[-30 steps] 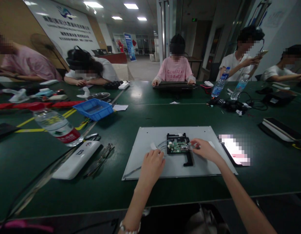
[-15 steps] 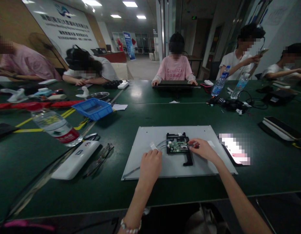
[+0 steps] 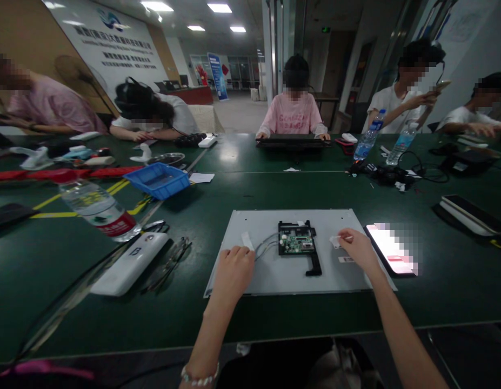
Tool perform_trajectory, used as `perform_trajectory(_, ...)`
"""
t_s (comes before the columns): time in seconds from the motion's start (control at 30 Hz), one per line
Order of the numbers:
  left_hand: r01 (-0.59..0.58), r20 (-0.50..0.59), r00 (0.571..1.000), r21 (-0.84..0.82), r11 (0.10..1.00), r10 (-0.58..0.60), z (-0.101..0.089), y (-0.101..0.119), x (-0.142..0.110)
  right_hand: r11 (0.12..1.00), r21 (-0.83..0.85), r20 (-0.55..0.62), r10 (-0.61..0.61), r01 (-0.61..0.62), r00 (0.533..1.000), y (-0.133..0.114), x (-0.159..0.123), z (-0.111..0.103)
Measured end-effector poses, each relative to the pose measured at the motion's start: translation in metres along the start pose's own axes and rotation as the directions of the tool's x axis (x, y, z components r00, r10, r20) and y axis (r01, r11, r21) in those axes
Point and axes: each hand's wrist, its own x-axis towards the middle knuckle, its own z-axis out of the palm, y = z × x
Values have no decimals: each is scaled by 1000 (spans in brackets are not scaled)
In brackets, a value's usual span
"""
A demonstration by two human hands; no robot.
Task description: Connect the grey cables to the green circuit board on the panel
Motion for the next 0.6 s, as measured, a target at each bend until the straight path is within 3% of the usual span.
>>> perform_trajectory(0.13,10,-46,999,-66,998,-13,-5,13,14,996,-69,-78,-56,51,995,0,-2,-1)
perform_trajectory(0.27,-139,-89,988,-158,978,126,-6,44,52,986,-131,-93,-113,101,989,-6,-4,3)
perform_trajectory(0.43,-220,-55,975,-175,960,213,12,76,110,980,-136,-85,-158,146,984,-10,-6,7)
perform_trajectory(0.6,-227,5,973,-186,956,232,34,80,140,978,-160,-86,-147,132,985,-8,-4,7)
